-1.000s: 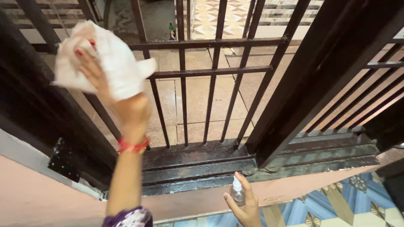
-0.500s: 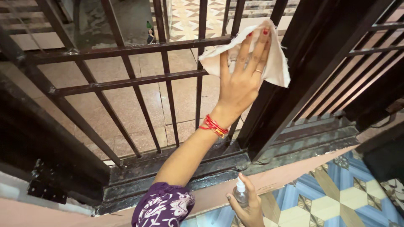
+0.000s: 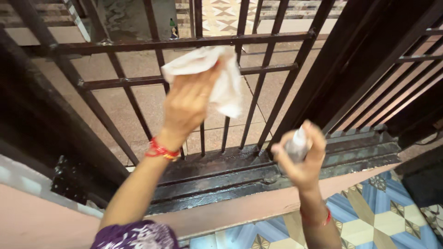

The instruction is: The person cleans a dark metal window grille by spraying a clear liquid from a small bottle and wiping the bars and frame with a white cloth. The person repeatedly sprays and wipes different sections of the grille.

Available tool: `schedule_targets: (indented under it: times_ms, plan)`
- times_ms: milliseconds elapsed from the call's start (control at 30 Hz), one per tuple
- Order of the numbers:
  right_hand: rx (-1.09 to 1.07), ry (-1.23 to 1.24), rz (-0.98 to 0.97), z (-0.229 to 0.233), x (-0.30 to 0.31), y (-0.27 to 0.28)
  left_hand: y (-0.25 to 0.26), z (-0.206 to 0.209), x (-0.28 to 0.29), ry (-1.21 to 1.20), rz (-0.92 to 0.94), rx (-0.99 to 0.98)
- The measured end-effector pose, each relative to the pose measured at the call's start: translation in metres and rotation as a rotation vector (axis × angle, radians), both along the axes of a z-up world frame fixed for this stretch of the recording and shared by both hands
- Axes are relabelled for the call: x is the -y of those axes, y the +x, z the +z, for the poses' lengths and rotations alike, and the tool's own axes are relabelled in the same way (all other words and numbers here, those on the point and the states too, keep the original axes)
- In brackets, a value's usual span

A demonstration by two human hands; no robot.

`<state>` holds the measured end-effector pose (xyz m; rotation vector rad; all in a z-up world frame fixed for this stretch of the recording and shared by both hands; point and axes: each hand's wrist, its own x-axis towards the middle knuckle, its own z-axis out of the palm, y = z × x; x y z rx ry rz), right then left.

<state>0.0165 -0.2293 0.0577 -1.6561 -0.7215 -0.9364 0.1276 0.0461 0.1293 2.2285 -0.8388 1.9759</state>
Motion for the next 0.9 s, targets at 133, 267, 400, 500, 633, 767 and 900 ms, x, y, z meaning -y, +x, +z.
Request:
schedule_targets:
  times_ms: [133,267,400,500,633,767,900]
  plan:
    - [-0.031,-0.026,0.115,0.072,-0.030,0.027,-0.010,-0.006,-0.055,-0.054,0.027,-0.120]
    - [0.033,-0.285,0.097,0.111,-0.077,0.044,-0.010,-0.010,-0.083,-0.172,0.233,-0.103]
    - [0.014,-0.433,0.082,0.121,-0.110,0.061,-0.027,-0.014,-0.087,-0.354,0.089,-0.193]
    - [-0.025,-0.441,0.094,0.120,-0.118,0.068,-0.024,-0.016,-0.077,-0.470,0.078,-0.193]
    - [-0.076,-0.284,0.122,0.111,-0.092,0.059,-0.001,-0.019,-0.028,-0.459,0.251,-0.184]
    - [-0.185,0.026,0.185,0.079,-0.045,0.024,0.005,-0.019,0.025,-0.514,0.142,-0.159]
    - [-0.180,0.150,0.178,0.038,-0.012,-0.009,0.012,-0.027,0.050,-0.554,-0.001,-0.108]
